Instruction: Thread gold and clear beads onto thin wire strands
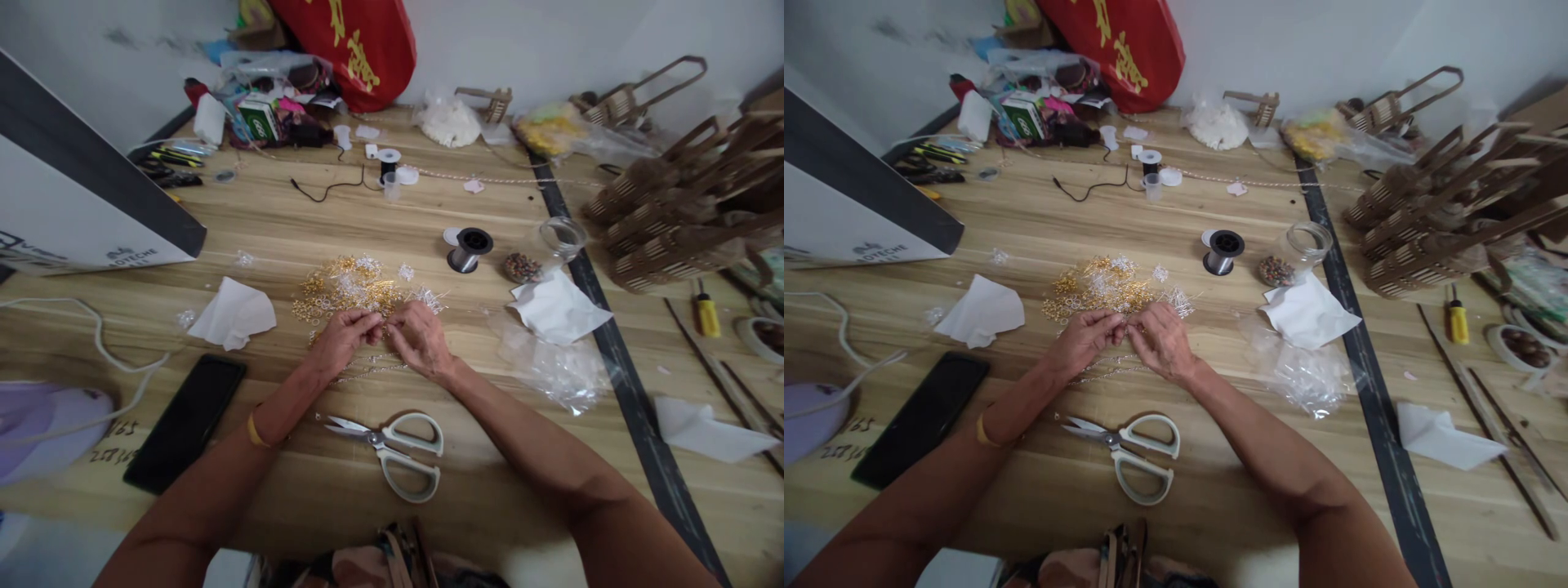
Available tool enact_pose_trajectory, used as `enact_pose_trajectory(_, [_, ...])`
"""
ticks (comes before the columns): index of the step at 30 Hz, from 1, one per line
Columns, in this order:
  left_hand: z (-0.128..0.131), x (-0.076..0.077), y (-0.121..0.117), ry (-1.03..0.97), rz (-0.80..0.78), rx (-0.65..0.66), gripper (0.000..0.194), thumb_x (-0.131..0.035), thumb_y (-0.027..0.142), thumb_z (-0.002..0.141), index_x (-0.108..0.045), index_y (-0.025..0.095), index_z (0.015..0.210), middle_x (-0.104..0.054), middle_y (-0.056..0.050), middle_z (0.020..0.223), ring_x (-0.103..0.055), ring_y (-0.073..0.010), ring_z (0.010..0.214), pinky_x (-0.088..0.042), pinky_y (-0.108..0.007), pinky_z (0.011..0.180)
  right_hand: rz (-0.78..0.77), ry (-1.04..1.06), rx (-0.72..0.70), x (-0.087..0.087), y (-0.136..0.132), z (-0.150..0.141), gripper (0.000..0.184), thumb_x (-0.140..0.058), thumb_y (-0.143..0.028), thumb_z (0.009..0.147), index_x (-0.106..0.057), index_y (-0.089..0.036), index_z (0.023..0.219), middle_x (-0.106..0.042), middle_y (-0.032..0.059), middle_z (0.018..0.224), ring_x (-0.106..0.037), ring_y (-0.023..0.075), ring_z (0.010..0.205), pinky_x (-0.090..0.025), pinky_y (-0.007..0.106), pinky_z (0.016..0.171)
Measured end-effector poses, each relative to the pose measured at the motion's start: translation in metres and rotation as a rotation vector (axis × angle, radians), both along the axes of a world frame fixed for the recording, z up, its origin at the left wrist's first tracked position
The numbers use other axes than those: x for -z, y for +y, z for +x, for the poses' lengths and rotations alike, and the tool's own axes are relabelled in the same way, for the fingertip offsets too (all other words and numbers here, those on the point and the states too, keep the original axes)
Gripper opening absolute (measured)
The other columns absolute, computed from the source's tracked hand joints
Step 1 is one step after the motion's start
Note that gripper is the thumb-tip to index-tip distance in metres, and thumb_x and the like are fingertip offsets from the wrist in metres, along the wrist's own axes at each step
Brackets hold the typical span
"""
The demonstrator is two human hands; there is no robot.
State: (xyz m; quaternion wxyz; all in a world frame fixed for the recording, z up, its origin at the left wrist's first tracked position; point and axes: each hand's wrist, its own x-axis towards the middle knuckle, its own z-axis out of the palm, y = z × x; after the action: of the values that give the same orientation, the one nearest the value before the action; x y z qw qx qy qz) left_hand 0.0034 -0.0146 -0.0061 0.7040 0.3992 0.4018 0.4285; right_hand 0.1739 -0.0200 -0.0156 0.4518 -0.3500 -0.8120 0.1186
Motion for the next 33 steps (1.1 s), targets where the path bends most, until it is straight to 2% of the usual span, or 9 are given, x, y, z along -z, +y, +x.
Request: enact_pose_trajectory(33, [0.0026, 0.0006, -0.0006, -0.009, 0.006, -0.018, 0.024, -0.076, 0.034, 0.068, -0.065, 0.012, 0.064, -0.060, 0.000, 0.058, -0.052, -0.0090, 0.057, -0.039, -0.024, 0.058, 0.069, -0.001, -0.019, 0.0003, -0.0001, -0.0002, 0.005, -0.054, -0.016, 0.086, -0.054, -0.020, 0.090, -0.059, 0.0050, 0.081, -0.054, 0.0174, 0.078, -0.046, 0.035, 0.075])
